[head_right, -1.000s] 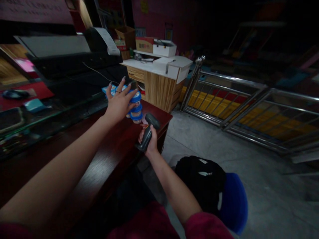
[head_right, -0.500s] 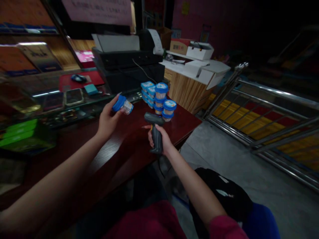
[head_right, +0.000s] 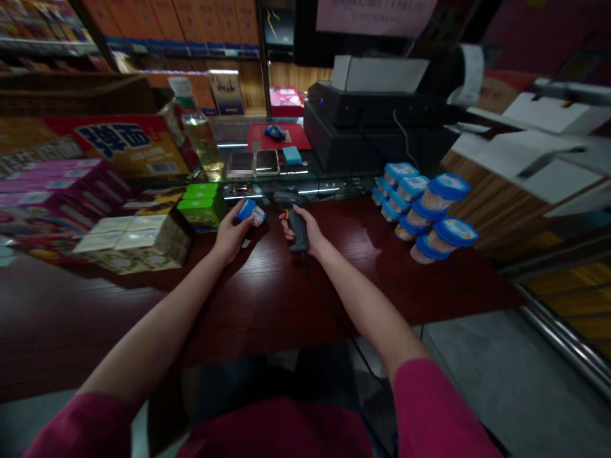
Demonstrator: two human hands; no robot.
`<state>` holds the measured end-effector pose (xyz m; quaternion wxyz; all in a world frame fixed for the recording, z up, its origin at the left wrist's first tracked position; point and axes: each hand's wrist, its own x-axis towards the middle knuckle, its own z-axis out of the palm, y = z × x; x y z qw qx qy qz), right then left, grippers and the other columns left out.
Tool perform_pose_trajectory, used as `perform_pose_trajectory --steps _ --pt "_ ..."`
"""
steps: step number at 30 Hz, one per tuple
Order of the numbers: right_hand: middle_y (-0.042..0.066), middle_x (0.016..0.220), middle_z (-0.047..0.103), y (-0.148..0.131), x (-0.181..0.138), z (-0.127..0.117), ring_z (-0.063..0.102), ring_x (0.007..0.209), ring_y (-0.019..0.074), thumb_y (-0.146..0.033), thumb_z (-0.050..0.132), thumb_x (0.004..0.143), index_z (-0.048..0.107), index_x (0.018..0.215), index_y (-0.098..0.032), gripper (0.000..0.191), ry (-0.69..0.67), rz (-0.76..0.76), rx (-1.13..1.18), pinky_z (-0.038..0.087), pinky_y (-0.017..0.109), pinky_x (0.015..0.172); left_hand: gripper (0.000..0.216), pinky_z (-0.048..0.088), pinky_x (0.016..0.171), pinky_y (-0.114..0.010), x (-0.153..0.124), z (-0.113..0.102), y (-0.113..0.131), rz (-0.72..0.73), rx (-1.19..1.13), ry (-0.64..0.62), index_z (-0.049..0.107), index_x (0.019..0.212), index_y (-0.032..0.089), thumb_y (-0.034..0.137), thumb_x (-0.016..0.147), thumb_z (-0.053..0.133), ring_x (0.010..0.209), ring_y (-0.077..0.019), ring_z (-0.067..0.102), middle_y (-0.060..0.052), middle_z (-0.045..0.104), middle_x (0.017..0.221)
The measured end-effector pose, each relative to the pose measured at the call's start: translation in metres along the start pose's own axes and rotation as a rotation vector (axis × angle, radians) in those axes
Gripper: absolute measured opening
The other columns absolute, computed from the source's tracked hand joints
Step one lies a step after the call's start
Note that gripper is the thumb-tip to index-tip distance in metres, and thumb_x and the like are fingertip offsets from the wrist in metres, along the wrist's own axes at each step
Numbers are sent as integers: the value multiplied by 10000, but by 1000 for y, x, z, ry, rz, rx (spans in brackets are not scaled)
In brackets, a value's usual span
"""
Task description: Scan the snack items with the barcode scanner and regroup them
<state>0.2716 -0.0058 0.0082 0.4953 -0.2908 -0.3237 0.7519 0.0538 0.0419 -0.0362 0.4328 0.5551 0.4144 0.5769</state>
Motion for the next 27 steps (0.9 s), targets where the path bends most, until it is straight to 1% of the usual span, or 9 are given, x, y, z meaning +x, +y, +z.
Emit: perform_pose_trajectory --steps 3,5,8,13,16,18,21,24,27 --pt "-44 628 504 6 0 -4 349 408 72 -462 522 977 587 877 -185 302 11 -9 -42 287 186 374 620 434 1200 -457 4 -2 -3 21 14 63 599 1445 220 238 844 749 1363 -274 594 -99 632 1465" --pt "-42 622 513 8 -3 -6 376 407 79 -451 547 956 598 878 -182 284 13 3 -87 304 191 362 612 429 1205 -447 5 -2 -3 43 38 70 616 1425 214 218 830 760 1343 -273 609 -100 640 1457" --pt "-30 624 545 10 -5 -7 417 405 86 -469 577 931 622 882 -169 308 26 43 -164 337 197 350 589 415 1215 -443 4 -1 -1 88 83 52 642 1393 208 183 817 761 1354 -275 599 -101 643 1454" --pt "-15 616 570 9 -5 -4 436 396 84 -464 566 944 648 864 -154 331 61 72 -199 368 195 354 580 404 1222 -442 0 0 3 99 118 55 637 1392 196 167 821 736 1372 -270 582 -109 630 1468" --pt "-16 595 557 6 -7 -3 426 390 88 -454 561 953 642 830 -160 328 57 89 -186 348 197 343 602 447 1189 -433 -2 -1 6 72 130 55 616 1414 178 154 820 715 1333 -268 612 -122 642 1448" --pt "-15 594 556 5 -8 -1 433 393 92 -455 574 945 638 814 -165 325 54 94 -181 344 201 340 620 484 1154 -425 -3 -1 7 55 141 40 599 1433 188 136 822 692 1294 -263 638 -116 656 1427" --pt "-17 603 563 6 -10 0 436 398 92 -463 582 937 645 824 -168 323 66 92 -172 349 202 342 633 486 1150 -436 -2 0 5 63 139 35 585 1446 200 148 825 697 1296 -262 635 -110 655 1426" --pt "-18 612 571 7 -10 0 424 392 89 -473 574 946 650 851 -168 328 86 62 -159 348 204 349 599 464 1168 -461 -2 1 4 116 193 67 609 1422 194 169 833 718 1316 -268 617 -119 657 1416" --pt "-15 616 571 8 -10 -2 421 389 89 -467 562 955 655 865 -166 328 106 35 -151 353 208 359 502 454 1173 -461 -12 -4 11 239 404 71 676 1347 185 170 849 734 1333 -275 599 -145 646 1410"
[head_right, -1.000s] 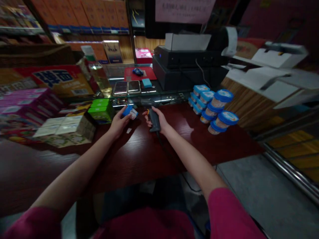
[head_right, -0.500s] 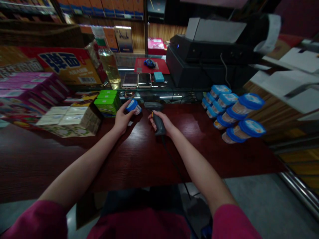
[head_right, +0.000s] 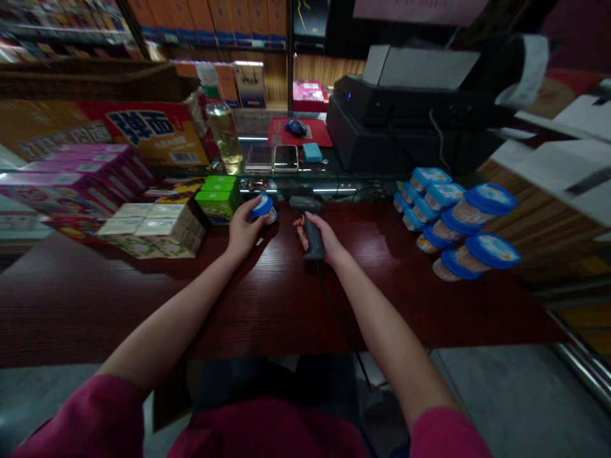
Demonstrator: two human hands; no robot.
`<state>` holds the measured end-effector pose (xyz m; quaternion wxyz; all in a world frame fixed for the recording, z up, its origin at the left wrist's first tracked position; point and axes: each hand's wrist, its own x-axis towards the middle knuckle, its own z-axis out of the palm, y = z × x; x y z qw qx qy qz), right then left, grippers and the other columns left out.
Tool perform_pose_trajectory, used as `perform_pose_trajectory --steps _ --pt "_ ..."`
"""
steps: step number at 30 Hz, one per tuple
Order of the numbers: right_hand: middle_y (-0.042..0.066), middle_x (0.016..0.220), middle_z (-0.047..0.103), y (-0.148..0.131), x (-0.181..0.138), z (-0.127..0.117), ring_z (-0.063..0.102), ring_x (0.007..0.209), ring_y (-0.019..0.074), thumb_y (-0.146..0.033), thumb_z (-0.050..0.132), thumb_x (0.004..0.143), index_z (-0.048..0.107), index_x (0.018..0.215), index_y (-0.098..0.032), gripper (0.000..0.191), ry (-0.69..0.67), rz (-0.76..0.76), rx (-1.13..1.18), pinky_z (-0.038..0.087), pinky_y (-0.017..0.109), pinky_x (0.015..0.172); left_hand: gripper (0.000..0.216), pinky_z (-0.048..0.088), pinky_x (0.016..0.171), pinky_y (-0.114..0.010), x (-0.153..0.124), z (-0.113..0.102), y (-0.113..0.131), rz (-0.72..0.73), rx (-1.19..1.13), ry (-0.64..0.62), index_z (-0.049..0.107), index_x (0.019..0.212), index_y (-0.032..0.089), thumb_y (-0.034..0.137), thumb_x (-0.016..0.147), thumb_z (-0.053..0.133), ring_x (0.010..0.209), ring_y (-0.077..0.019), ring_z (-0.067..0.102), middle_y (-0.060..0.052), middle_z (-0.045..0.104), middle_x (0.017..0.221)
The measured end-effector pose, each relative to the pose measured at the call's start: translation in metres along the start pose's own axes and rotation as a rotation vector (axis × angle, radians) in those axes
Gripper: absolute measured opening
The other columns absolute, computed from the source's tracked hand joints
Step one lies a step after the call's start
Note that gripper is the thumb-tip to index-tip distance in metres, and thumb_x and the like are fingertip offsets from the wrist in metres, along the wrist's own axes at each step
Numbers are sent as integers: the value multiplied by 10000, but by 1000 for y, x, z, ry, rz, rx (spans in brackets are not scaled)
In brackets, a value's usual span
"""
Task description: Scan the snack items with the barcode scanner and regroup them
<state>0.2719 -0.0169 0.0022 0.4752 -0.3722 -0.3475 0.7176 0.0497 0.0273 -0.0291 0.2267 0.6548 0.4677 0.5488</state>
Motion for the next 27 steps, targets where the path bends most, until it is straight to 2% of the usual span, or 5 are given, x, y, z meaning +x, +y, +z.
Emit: perform_pose_trajectory --steps 6,9,12,17,27 --pt "-9 633 568 2 1 -4 421 404 88 -469 584 934 664 880 -161 323 -9 -22 -12 342 211 375 438 487 1145 -487 -38 -55 26 277 446 -169 677 1349 269 236 914 725 1394 -289 548 -123 563 1519" --pt "-10 645 567 2 0 -5 421 413 93 -489 621 900 671 882 -173 321 -11 -22 -26 349 224 380 385 463 1174 -510 -54 -88 31 351 612 -181 678 1344 271 287 959 673 1407 -297 529 -113 629 1447" --pt "-12 651 558 2 0 -4 427 419 95 -495 646 873 679 877 -176 321 -17 -21 -28 352 230 385 360 498 1142 -474 -60 -110 31 352 714 -160 668 1357 240 260 1009 577 1318 -282 601 -120 701 1328" --pt "-10 641 543 2 -2 -4 422 431 102 -502 653 856 683 865 -184 319 7 -44 -48 344 240 395 402 526 1093 -433 -58 -115 26 299 827 -145 636 1396 182 191 1042 445 1298 -295 613 -163 675 1358" --pt "-1 663 564 1 -3 -4 426 442 97 -479 647 866 683 867 -172 309 -1 -52 1 325 250 408 444 503 1121 -456 -54 -106 19 227 884 -52 594 1427 142 136 1014 431 1326 -316 587 -188 650 1380"
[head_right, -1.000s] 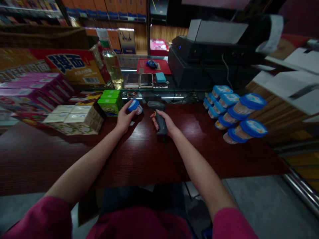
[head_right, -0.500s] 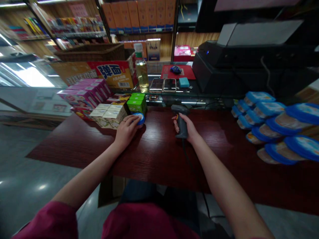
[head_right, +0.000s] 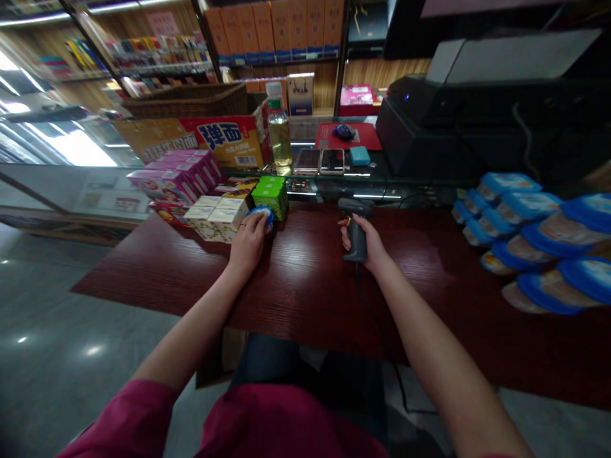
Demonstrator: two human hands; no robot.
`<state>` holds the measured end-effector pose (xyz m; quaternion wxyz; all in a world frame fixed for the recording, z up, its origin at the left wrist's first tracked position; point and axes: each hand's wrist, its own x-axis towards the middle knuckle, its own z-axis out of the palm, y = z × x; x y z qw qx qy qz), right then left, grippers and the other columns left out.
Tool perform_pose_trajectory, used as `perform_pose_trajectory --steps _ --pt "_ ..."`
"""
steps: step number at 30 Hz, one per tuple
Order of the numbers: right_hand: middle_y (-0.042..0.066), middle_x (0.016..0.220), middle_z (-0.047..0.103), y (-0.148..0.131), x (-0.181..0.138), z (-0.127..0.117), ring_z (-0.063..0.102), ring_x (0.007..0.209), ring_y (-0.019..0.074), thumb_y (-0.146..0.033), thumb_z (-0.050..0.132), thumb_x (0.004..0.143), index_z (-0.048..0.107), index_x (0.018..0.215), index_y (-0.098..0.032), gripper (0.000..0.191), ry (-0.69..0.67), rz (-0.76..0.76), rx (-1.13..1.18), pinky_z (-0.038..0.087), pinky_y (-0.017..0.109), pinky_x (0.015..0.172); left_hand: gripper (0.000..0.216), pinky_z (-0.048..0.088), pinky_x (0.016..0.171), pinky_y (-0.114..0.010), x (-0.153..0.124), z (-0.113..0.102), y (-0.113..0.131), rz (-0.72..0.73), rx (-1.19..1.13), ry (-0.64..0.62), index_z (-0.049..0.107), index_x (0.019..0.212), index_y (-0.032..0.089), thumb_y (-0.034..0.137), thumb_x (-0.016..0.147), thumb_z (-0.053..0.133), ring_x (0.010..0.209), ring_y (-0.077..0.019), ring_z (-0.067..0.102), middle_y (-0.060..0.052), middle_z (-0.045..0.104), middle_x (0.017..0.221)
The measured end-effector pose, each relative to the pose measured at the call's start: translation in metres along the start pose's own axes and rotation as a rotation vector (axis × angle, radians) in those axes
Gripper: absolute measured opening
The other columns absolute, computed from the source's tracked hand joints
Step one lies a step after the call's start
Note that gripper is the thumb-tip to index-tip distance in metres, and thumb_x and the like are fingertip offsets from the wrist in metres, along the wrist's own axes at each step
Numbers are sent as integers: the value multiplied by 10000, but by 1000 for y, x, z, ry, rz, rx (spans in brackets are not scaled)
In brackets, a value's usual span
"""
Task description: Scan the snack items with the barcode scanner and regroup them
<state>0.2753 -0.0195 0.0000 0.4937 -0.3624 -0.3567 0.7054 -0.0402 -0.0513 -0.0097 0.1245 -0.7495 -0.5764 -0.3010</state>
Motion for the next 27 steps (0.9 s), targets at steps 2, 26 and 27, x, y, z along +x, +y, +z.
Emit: perform_pose_trajectory --steps 2,26,27 --pt "-7 656 572 0 0 0 436 435 92 -476 642 875 678 875 -169 309 12 -11 25 333 242 407 452 467 1170 -471 0 -3 1 23 -36 37 584 1442 140 146 1016 433 1365 -311 565 -191 639 1399" --pt "-66 598 537 -11 -219 -98 480 415 92 -546 671 795 551 877 -229 348 979 -815 424 409 225 387 617 375 1241 -509 87 53 409 957 -787 -221 469 1519 161 166 927 642 1514 -327 412 -181 492 1576" --pt "-67 595 537 -11 -218 -99 480 414 91 -547 662 803 547 874 -228 346 980 -804 458 410 224 388 623 383 1234 -505 89 55 423 959 -796 -246 473 1516 146 161 921 656 1509 -330 420 -195 485 1580"
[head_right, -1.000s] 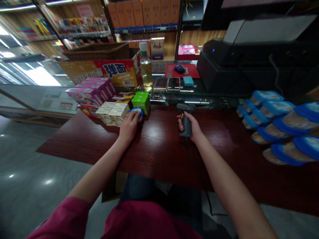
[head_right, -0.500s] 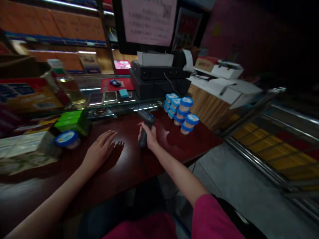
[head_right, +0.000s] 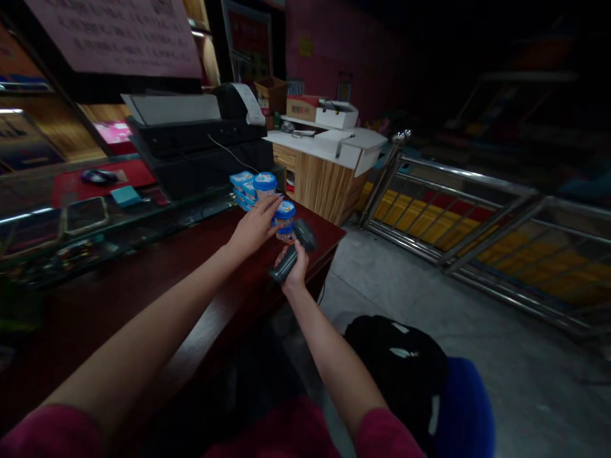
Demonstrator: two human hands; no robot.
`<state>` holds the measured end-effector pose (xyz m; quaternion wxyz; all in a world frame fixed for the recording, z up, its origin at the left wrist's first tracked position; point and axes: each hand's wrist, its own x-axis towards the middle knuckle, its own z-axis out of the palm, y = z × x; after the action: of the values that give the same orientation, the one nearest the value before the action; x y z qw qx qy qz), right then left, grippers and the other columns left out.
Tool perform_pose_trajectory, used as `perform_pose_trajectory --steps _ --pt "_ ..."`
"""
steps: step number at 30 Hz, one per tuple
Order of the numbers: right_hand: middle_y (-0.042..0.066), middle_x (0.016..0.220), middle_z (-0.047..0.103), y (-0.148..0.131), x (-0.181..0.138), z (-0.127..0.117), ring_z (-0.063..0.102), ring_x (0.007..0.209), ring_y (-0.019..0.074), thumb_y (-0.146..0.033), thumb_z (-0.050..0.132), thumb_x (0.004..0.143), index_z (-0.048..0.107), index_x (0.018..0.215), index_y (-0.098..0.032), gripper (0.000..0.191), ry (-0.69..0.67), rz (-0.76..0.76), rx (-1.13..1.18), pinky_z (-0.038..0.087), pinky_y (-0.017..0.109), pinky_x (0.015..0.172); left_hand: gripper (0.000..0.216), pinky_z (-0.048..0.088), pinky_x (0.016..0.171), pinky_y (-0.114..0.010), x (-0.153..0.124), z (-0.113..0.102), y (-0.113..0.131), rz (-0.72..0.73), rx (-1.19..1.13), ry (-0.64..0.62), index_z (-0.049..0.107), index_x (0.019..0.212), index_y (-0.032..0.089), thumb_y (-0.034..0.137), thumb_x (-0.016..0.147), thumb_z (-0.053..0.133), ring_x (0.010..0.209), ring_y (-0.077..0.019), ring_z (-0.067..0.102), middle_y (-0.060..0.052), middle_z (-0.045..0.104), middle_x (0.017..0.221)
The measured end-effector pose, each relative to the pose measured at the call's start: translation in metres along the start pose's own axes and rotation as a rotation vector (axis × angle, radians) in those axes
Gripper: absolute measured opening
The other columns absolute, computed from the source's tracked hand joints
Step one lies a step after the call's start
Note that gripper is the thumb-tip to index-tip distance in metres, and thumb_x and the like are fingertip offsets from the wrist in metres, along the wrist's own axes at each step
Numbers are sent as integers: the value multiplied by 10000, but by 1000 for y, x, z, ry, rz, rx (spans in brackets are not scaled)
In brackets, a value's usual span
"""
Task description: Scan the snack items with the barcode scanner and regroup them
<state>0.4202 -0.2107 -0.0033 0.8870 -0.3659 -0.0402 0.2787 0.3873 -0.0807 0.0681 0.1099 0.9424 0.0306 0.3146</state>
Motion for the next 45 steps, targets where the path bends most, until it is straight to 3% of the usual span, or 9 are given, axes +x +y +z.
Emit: perform_pose_trajectory --steps 3,7,12,16,20,26,31,35,45 --pt "-73 576 545 3 3 4 478 393 89 -541 657 813 545 869 -224 341 43 38 50 399 223 372 570 399 1226 -502 20 18 0 -35 -13 -46 542 1461 115 140 909 681 1499 -329 439 -213 519 1552" --pt "-79 546 553 6 4 6 478 369 83 -506 660 829 562 875 -206 319 58 23 130 377 207 348 453 420 1216 -502 21 33 -3 -80 4 -12 634 1380 145 99 929 638 1477 -314 477 -161 637 1450" --pt "-70 553 570 3 4 2 499 378 81 -456 627 864 585 881 -194 266 34 23 161 410 197 354 450 425 1220 -491 2 20 -9 -38 -121 149 632 1399 204 93 967 565 1469 -264 496 -113 630 1473" --pt "-73 564 557 4 -2 -1 486 374 80 -478 656 859 588 878 -201 286 -72 31 96 424 201 351 438 383 1244 -511 -42 -26 -26 -21 -192 294 620 1417 286 188 992 588 1502 -243 453 -57 614 1500" --pt "-68 601 546 18 -14 15 483 389 80 -504 685 843 597 884 -203 315 -344 151 5 400 196 335 382 404 1223 -503 -113 -80 -58 -200 -215 374 681 1345 290 304 964 659 1469 -272 494 -64 556 1557" --pt "-45 618 558 80 -13 96 488 405 92 -510 609 887 651 908 -170 343 -837 568 -186 385 207 348 421 505 1129 -485 -224 -123 -110 -649 -328 514 696 1299 216 402 922 684 1243 -278 673 -82 726 1329" --pt "-38 574 545 153 -5 160 474 399 92 -543 565 933 628 840 -173 387 -966 785 -407 360 201 373 449 570 1036 -452 -290 -132 -133 -808 -371 735 665 1324 208 371 906 684 1169 -264 701 -91 722 1306" --pt "-47 574 526 179 -5 169 456 400 80 -547 571 932 617 830 -182 382 -963 766 -413 347 185 376 401 482 1140 -462 -312 -133 -138 -810 -207 845 674 1308 201 294 918 668 1251 -265 651 -106 699 1336" --pt "-16 551 563 168 -23 149 465 342 101 -549 576 879 687 828 -140 427 -1160 797 -611 356 218 304 383 437 1177 -462 -312 -133 -142 -757 -123 845 685 1285 217 206 904 648 1291 -263 615 -95 684 1357"
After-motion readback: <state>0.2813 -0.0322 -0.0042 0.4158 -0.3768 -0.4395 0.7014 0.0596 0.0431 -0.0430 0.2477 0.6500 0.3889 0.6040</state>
